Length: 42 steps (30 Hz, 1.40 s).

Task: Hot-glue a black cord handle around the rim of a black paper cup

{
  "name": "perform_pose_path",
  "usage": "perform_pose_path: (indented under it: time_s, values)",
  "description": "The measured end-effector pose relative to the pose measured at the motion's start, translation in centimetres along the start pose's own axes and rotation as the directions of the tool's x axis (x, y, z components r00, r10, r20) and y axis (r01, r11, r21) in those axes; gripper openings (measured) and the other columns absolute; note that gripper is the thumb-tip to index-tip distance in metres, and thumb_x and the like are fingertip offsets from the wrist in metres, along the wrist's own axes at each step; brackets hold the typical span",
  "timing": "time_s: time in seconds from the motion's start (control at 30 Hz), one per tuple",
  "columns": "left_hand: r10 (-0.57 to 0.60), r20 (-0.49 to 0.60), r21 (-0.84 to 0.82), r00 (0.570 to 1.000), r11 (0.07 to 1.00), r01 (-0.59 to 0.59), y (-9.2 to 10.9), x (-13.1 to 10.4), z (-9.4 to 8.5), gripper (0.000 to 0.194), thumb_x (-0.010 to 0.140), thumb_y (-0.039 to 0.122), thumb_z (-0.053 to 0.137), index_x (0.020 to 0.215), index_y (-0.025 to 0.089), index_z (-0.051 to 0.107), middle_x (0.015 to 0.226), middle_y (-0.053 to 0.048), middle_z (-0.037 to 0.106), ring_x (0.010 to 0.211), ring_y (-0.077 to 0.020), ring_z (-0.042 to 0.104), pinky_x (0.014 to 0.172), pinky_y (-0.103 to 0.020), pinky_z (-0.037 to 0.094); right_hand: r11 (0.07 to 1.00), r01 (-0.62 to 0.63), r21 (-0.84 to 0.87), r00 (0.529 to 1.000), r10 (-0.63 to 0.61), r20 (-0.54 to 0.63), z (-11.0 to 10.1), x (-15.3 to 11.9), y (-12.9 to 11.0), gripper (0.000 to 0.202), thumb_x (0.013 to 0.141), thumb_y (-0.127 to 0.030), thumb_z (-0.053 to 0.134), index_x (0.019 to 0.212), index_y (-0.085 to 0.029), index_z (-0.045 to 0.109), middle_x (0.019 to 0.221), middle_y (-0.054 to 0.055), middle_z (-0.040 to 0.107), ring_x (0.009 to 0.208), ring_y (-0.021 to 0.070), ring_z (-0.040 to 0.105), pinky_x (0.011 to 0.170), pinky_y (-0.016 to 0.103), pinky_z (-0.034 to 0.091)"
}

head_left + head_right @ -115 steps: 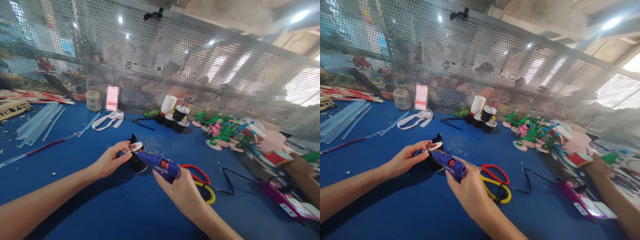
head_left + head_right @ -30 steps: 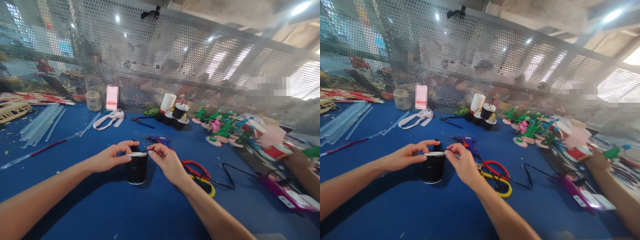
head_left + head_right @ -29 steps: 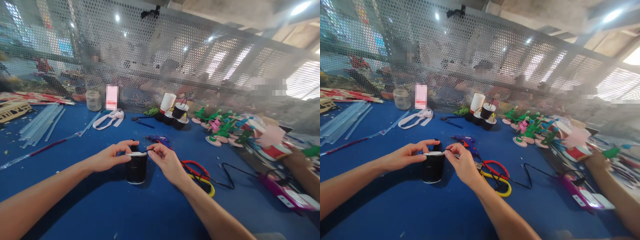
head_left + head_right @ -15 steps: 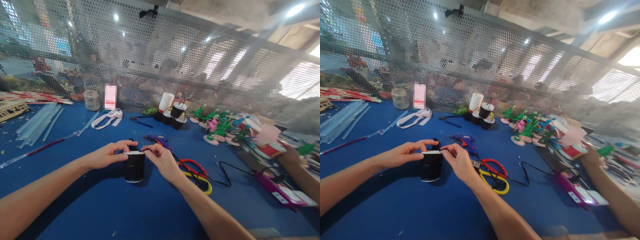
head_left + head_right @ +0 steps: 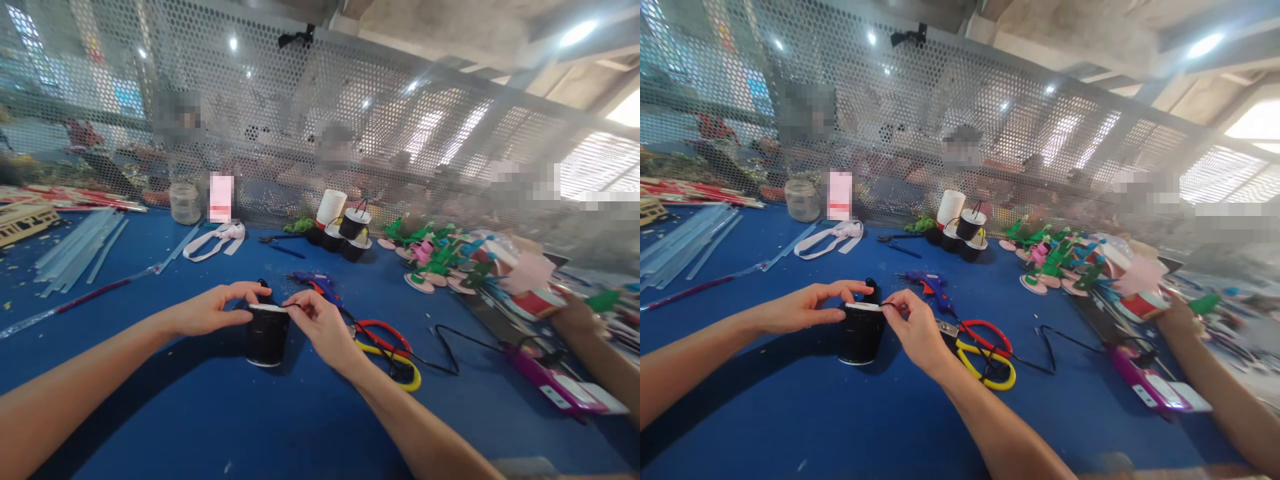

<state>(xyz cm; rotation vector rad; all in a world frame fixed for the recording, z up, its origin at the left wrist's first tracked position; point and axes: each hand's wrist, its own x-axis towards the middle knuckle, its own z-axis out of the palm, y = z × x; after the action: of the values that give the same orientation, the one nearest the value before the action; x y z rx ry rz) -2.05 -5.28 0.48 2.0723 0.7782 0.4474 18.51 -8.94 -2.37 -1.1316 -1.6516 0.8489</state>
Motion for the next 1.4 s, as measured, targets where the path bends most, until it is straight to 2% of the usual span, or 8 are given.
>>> perform_pose_path:
  time_s: [0.23,0.33,0.43,0.57,0.8,0.97,1.2,1.4]
  values:
    - [0.02,-0.009,0.013,1.0,1.0,-0.02,0.3,0.0,0.6,0.015,0.076,0.027,0.051,0.088,0.019,0.052,0.127,-0.005,0.046,0.123,-0.0207,0.033,0.103,-0.035,0.021,0.992,0.105,-0.072,0.994,-0.105,0.001,-0.6,-0.1,-0.6,0.012,0.076,-0.023,0.048,0.066,-0.02,0.043,0.072,0.002,0.053,0.066,0.0132,0.049,0.063,0.026,0.04]
    - [0.014,-0.079,0.057,0.997,0.998,-0.01,1.0,0.1,1.1,0.018,0.072,0.024,0.055,0.089,0.019,0.051,0.123,-0.006,0.048,0.124,-0.0213,0.03,0.103,-0.038,0.021,0.978,0.143,-0.153,0.99,-0.143,0.017,-0.6,-0.1,-1.2,0.014,0.077,-0.02,0.047,0.064,-0.02,0.042,0.07,0.001,0.052,0.066,0.0132,0.049,0.063,0.026,0.04]
    - [0.058,-0.169,0.135,0.984,0.99,-0.035,1.9,0.5,1.6,0.012,0.068,0.024,0.058,0.077,0.018,0.052,0.103,-0.006,0.059,0.119,-0.022,0.037,0.098,-0.037,0.029,0.962,0.17,-0.213,0.985,-0.169,0.024,-0.2,-0.2,-1.6,0.015,0.077,-0.019,0.047,0.063,-0.021,0.041,0.07,0.001,0.053,0.066,0.0137,0.049,0.063,0.027,0.04]
    - [0.114,-0.202,0.206,0.973,0.976,-0.072,2.6,1.4,2.2,0.007,0.066,0.022,0.057,0.067,0.017,0.052,0.086,-0.004,0.061,0.106,-0.0227,0.047,0.092,-0.037,0.035,0.952,0.19,-0.241,0.981,-0.192,0.016,0.3,-0.2,-1.7,0.015,0.076,-0.019,0.047,0.063,-0.021,0.042,0.069,0.001,0.053,0.066,0.0143,0.05,0.063,0.027,0.041]
    - [-0.001,-0.259,0.117,0.966,0.993,0.033,2.3,1.8,3.1,0.006,0.066,0.021,0.053,0.068,0.016,0.05,0.088,-0.005,0.058,0.098,-0.0222,0.051,0.084,-0.034,0.04,0.951,0.176,-0.254,0.984,-0.18,0.01,0.5,-0.2,-1.9,0.014,0.076,-0.019,0.048,0.063,-0.021,0.042,0.068,0.002,0.052,0.065,0.0144,0.05,0.062,0.027,0.04]
    - [-0.004,-0.276,0.066,0.961,0.998,0.023,2.6,1.4,3.3,0.007,0.066,0.021,0.052,0.065,0.016,0.048,0.087,-0.004,0.058,0.088,-0.0192,0.054,0.079,-0.031,0.042,0.943,0.188,-0.274,0.982,-0.19,0.019,0.4,-0.2,-2.3,0.014,0.076,-0.018,0.048,0.063,-0.021,0.042,0.067,0.001,0.051,0.064,0.0142,0.049,0.06,0.027,0.04]
    - [0.015,-0.314,0.025,0.949,1.0,-0.007,2.7,1.2,3.5,0.009,0.069,0.021,0.05,0.062,0.016,0.047,0.083,-0.004,0.059,0.091,-0.0193,0.052,0.082,-0.033,0.04,0.882,0.283,-0.376,0.956,-0.292,0.034,0.7,-0.4,-2.7,0.016,0.076,-0.016,0.047,0.062,-0.021,0.041,0.068,0.002,0.052,0.067,0.0155,0.05,0.062,0.028,0.041]
    - [-0.072,-0.288,-0.103,0.955,0.994,0.044,2.3,1.2,3.2,0.012,0.068,0.026,0.051,0.063,0.016,0.049,0.089,-0.005,0.057,0.098,-0.0226,0.049,0.085,-0.035,0.037,0.97,0.165,-0.176,0.984,-0.173,-0.03,0.0,0.1,-2.4,0.005,0.075,-0.023,0.05,0.071,-0.019,0.05,0.077,0.005,0.058,0.073,0.016,0.054,0.069,0.029,0.042]
